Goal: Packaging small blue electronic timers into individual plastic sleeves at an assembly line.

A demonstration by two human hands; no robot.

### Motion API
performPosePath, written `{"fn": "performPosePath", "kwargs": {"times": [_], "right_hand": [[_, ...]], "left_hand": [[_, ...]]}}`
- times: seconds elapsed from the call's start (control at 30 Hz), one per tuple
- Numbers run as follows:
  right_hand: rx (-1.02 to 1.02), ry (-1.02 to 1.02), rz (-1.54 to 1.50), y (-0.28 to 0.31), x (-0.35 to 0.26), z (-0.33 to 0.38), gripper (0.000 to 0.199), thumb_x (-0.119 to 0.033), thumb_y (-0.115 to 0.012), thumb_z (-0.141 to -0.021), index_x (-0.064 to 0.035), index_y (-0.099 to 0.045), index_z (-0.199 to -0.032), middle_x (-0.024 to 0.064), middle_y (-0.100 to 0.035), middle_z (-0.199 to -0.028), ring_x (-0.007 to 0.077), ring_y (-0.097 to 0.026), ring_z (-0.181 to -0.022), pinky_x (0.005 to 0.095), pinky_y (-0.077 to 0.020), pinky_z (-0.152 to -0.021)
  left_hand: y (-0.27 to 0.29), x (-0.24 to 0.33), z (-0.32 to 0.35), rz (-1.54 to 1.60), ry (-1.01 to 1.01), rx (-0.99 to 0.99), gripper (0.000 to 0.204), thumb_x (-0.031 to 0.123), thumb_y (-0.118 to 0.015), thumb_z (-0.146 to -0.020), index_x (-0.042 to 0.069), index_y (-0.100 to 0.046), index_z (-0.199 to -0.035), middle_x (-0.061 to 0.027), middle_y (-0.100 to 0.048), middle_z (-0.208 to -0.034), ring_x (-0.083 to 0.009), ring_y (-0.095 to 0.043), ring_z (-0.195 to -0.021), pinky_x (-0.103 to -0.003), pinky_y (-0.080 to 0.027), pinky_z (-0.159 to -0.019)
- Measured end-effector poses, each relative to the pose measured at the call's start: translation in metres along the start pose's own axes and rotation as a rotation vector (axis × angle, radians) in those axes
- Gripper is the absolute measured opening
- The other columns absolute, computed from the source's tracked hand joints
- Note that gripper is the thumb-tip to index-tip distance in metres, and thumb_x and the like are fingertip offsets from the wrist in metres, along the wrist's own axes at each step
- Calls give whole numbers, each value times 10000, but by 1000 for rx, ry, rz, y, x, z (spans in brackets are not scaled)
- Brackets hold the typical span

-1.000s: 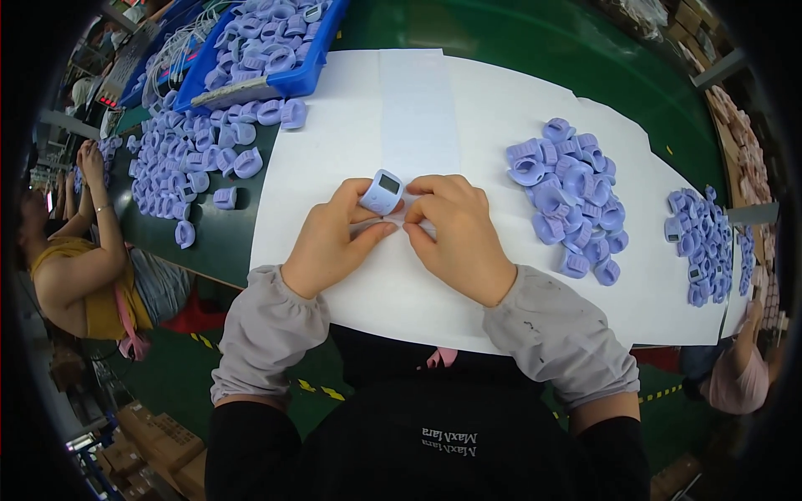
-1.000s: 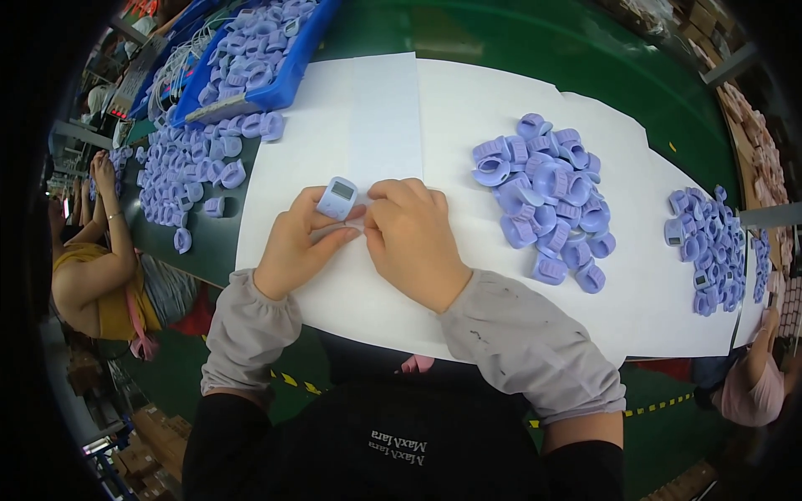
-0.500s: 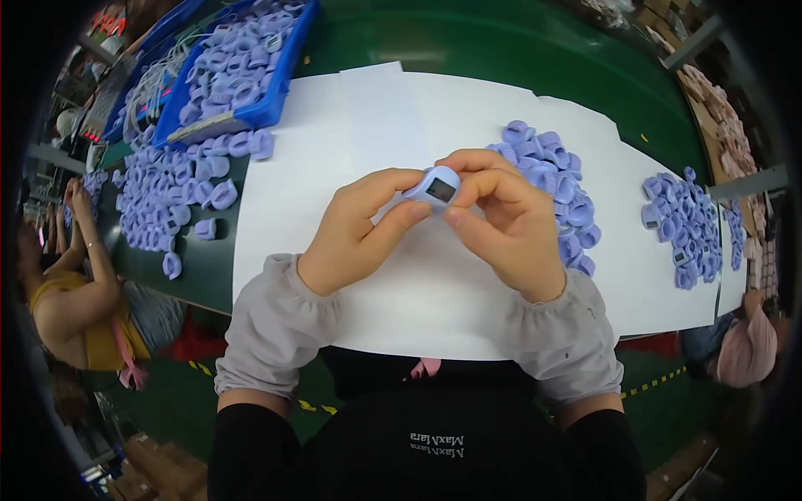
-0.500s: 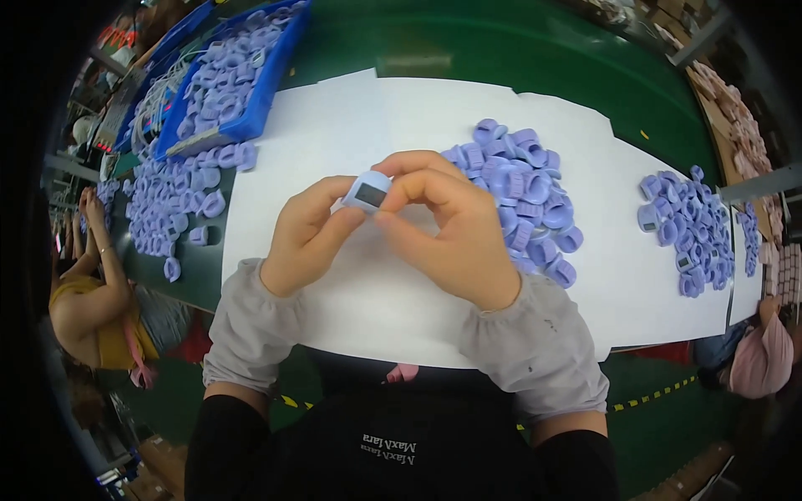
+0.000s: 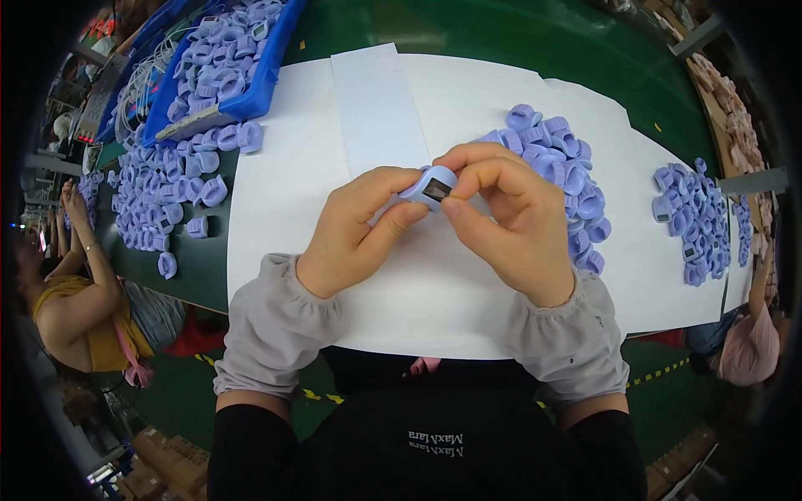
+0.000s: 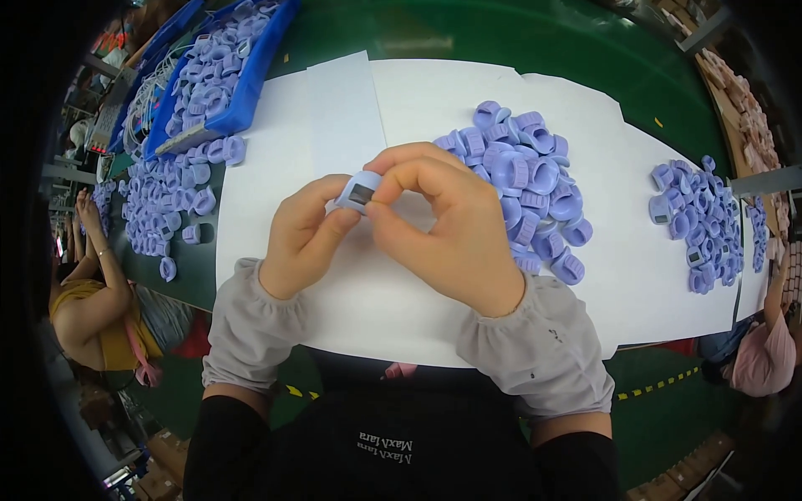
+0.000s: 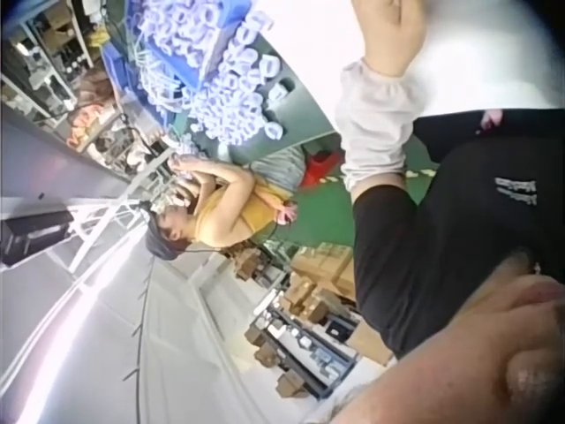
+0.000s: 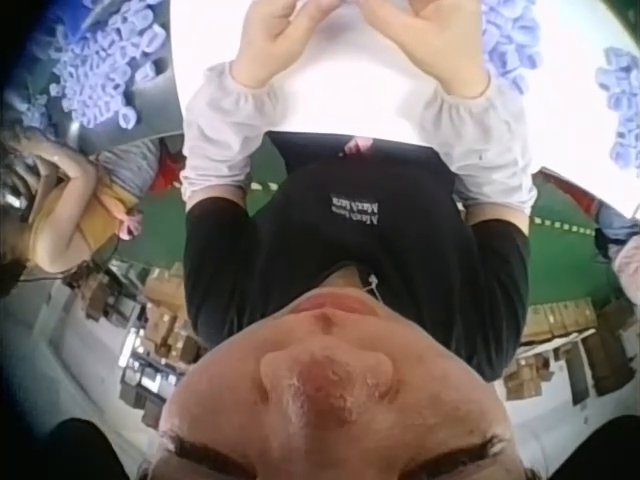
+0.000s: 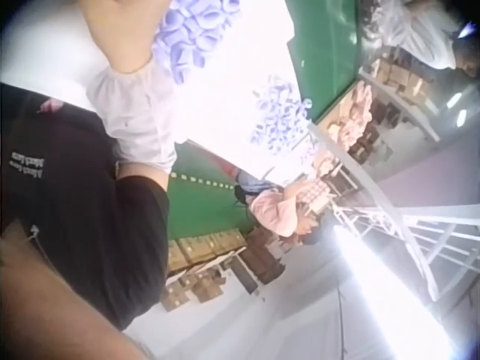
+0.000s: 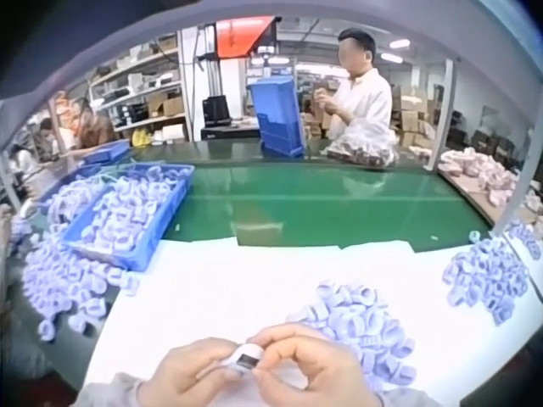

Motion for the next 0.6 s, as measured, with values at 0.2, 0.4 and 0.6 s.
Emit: {"fn": "performPosePath", "kwargs": {"times": [0.2, 0.4, 0.6], "right_hand": [[2, 10, 17, -1, 0, 0, 114, 96, -618, -793, 14, -591, -868, 128, -574, -1137, 181, -545, -1023, 331, -443, -908], [2, 19, 22, -1, 0, 0, 110, 93, -619, -797, 18, -590, -870, 131, -573, -1138, 186, -547, -1028, 332, -443, -913], [12, 24, 26, -2, 1, -1, 114, 95, -617, -799, 20, -587, -879, 131, -571, -1137, 187, -547, -1033, 333, -444, -917]], "left_hand": [[0, -2, 1, 17, 9, 22, 230, 104, -628, -910, 13, -605, -1120, -104, -653, -970, -212, -623, -820, -284, -488, -734], [-1, -2, 1, 27, -1, 32, 239, 117, -633, -910, 14, -607, -1124, -103, -656, -977, -211, -627, -825, -282, -490, -737], [-1, -3, 1, 16, -1, 32, 239, 113, -636, -907, 11, -610, -1122, -106, -658, -979, -214, -628, -827, -285, -492, -740]]}}
Point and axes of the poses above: each hand's wrist, its own z-axis away from the middle knuckle, its own y-axis out of the back of the hand, x = y × z, the point moved 3 cm from there along -z, towards the middle knuckle
